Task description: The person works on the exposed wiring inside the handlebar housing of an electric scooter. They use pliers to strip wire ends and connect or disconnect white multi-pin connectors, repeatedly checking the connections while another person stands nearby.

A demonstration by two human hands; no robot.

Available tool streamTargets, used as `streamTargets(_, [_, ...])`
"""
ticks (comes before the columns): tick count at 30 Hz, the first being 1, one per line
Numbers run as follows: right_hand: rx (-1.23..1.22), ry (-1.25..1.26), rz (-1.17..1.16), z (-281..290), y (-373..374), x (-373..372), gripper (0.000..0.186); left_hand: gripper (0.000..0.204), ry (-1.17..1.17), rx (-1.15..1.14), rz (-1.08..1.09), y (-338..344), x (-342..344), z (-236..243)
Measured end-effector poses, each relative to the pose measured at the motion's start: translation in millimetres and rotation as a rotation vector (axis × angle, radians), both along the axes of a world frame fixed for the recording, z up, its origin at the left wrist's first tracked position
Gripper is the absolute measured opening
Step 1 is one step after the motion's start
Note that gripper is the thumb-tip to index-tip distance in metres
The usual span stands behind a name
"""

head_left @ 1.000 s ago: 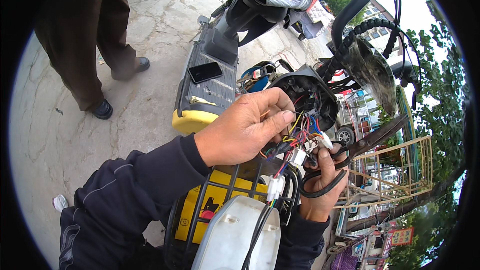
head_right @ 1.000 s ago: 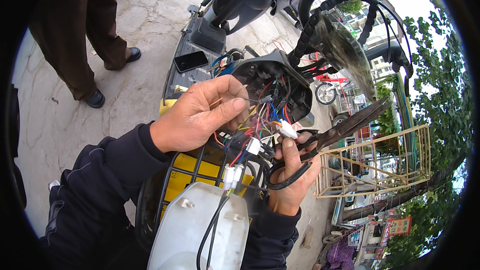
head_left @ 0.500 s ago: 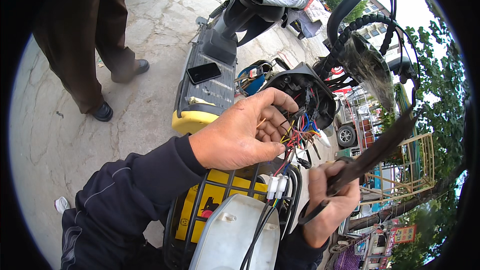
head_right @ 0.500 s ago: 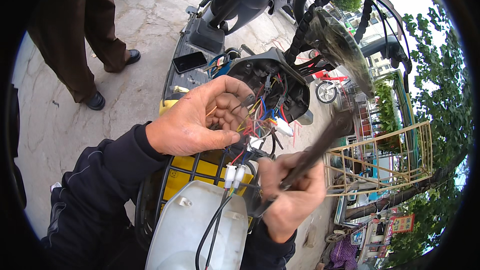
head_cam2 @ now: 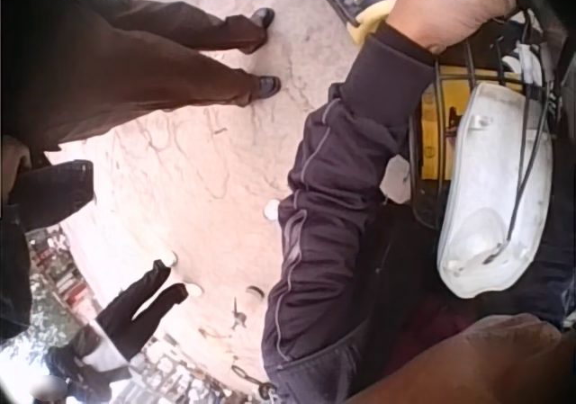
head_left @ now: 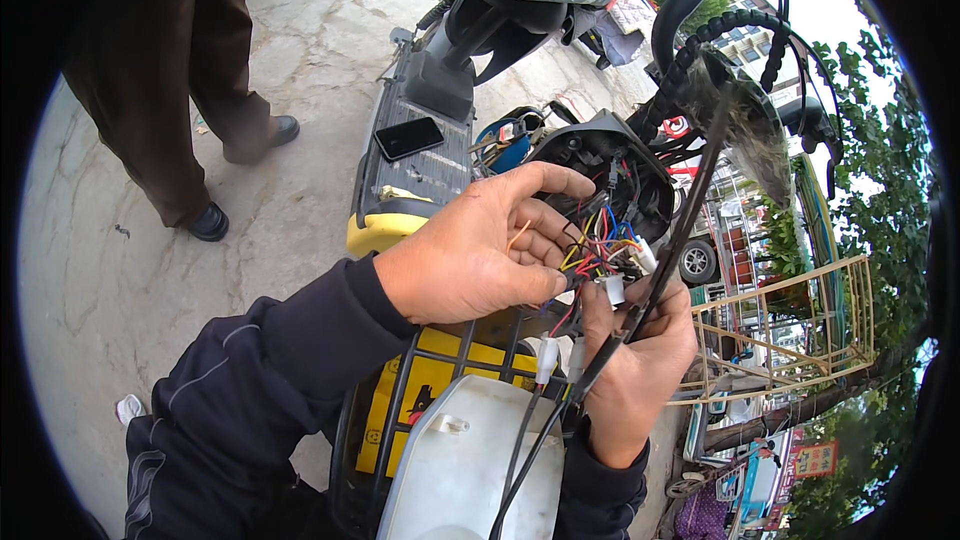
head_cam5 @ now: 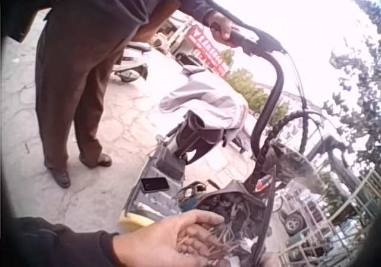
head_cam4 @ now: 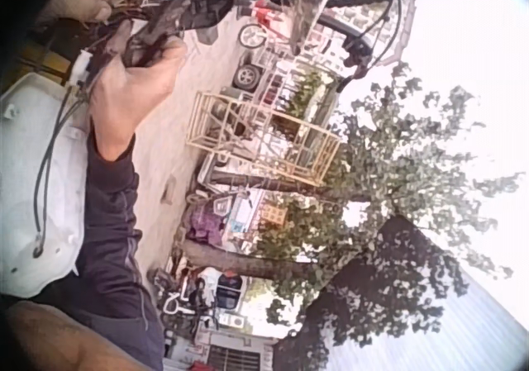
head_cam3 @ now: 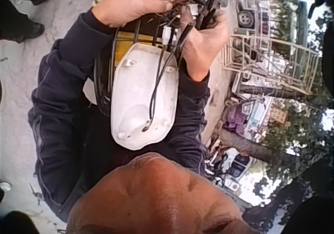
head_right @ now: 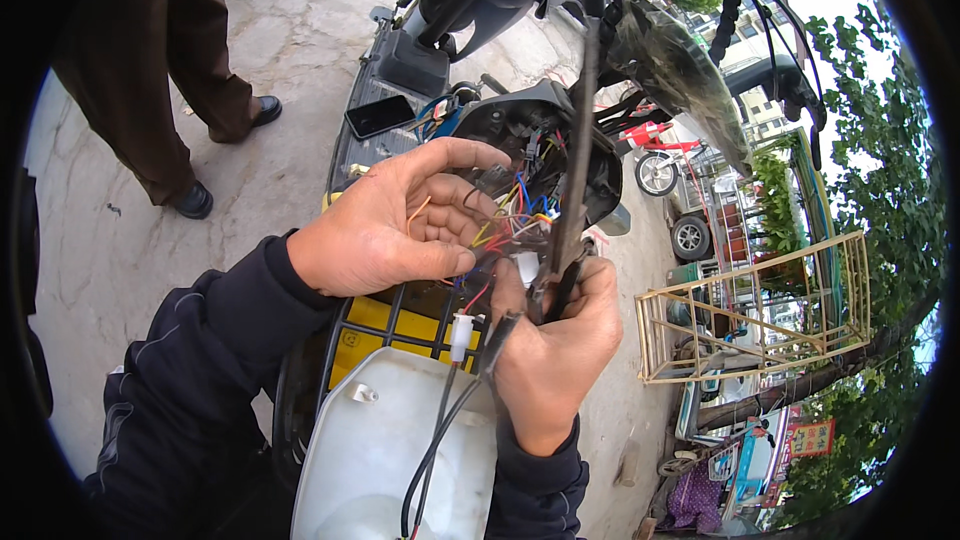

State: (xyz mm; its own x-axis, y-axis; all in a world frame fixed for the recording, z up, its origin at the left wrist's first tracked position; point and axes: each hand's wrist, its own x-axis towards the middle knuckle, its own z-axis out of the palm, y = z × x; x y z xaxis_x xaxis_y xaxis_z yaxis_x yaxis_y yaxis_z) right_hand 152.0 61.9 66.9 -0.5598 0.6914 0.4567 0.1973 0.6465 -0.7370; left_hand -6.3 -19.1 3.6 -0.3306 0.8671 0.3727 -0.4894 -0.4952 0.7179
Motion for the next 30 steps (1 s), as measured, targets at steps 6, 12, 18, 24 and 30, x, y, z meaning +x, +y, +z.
streamTargets(6, [-0.069, 0.125, 0.069, 1.7, 1.0, 0.9, 0.028, 0.069, -0.057, -0.079, -0.018, -0.5, -4.1, -2.1])
streamTargets(12, [-0.184, 0.165, 0.114, 1.4, 2.1, 0.7, 0.028, 0.045, 0.081, -0.044, 0.056, 2.8, 0.5, -2.7])
streamTargets(18, [-0.203, 0.146, 0.113, 1.6, 5.9, 4.9, 0.027, 0.016, 0.097, -0.081, 0.100, 7.3, 3.9, -0.1])
streamTargets(24, [-0.182, 0.191, 0.128, -1.9, 6.9, -0.1, 0.026, 0.011, 0.091, -0.107, 0.088, 10.0, 4.6, -1.4])
streamTargets(30, [-0.160, 0.160, 0.121, -1.3, 3.6, 1.6, 0.024, 0.011, 0.047, -0.021, 0.085, 9.1, 4.1, -5.5])
